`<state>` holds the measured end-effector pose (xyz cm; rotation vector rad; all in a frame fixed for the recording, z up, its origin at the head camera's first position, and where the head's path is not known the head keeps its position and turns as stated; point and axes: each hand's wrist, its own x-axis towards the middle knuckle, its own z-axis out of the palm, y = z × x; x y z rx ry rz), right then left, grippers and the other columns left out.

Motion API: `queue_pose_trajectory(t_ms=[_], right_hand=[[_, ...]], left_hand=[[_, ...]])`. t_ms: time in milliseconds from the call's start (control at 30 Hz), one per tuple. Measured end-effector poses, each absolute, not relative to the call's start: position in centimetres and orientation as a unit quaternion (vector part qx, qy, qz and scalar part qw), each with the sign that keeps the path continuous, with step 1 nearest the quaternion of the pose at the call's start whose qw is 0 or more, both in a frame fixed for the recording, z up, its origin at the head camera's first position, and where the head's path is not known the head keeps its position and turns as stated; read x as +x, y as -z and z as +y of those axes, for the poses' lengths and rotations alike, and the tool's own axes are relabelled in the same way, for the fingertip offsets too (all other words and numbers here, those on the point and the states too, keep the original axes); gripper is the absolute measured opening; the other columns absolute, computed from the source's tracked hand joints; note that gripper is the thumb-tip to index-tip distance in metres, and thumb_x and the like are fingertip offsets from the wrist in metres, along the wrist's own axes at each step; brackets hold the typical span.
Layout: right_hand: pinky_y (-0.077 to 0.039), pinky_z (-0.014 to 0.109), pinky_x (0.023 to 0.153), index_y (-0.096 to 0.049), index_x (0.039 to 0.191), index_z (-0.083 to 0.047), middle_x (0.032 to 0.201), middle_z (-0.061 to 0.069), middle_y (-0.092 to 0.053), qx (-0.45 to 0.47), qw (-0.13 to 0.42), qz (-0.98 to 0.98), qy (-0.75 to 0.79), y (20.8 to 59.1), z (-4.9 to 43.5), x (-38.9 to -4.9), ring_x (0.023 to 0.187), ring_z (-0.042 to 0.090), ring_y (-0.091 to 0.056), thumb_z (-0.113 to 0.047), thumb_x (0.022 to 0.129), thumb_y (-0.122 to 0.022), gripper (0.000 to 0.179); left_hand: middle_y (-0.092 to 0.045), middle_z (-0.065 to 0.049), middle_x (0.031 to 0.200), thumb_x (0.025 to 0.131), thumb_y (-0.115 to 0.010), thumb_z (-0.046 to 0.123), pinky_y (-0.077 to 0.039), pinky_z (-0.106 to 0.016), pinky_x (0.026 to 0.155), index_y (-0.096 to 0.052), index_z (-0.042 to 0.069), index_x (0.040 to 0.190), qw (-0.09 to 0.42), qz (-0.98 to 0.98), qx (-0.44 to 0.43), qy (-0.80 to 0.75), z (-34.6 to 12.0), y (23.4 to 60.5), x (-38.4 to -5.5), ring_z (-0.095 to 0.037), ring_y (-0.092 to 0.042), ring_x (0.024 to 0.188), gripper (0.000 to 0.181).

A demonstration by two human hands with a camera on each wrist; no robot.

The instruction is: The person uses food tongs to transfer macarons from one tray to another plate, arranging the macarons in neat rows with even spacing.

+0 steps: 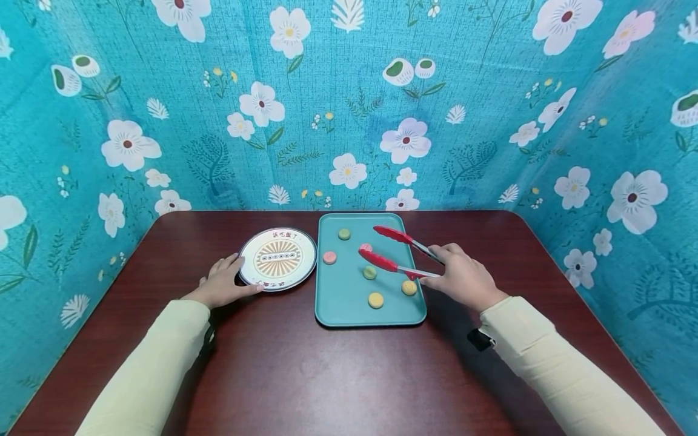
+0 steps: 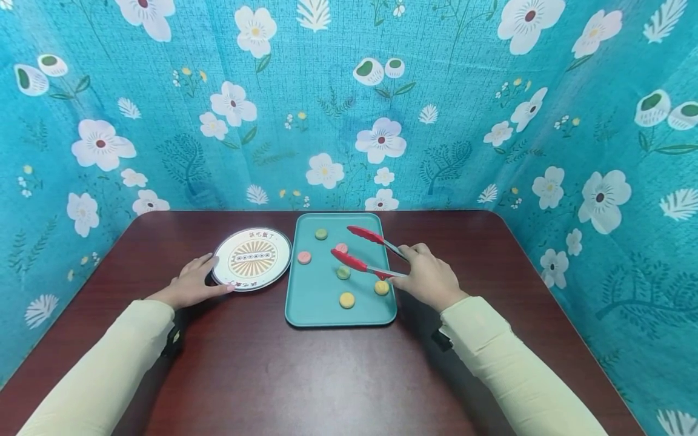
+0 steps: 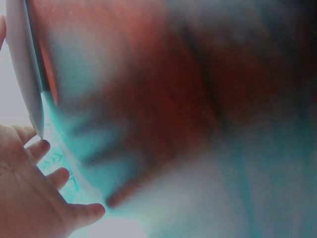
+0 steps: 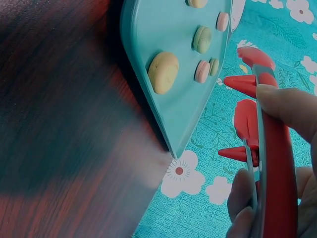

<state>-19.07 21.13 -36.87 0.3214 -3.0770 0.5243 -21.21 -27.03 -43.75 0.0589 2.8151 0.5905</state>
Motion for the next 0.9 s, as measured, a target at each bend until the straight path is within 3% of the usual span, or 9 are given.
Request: queue_pose_trajectory(t_ms=[600,900], right_hand=[[-0.053,0.039,0.061,-0.054,0.133,0.000,0.116,0.017,-0.056,0.137,-0.012,-0.977,-0.162,36.84,21.30,-18.43,0.086,0.025,-0.058,-0.034,0.075,-0.082,0.072],[-0.054,0.038,0.063,-0.055,0.134,-0.004,0.114,0.012,-0.057,0.150,-0.022,-0.974,-0.168,36.87,21.89,-18.33,0.088,0.022,-0.057,-0.035,0.074,-0.083,0.073]], left_hand=[[-0.011,-0.028,0.155,0.076,-0.061,0.072,-0.013,-0.078,0.100,-0.017,-0.001,0.152,0.133,0.969,0.019,-0.208,-27.02,43.47,-20.99,-0.051,-0.005,0.140,0.114],[-0.010,-0.028,0.156,0.075,-0.061,0.073,-0.012,-0.078,0.100,-0.016,0.000,0.153,0.136,0.969,0.014,-0.206,-27.15,43.71,-21.19,-0.051,-0.004,0.140,0.116]])
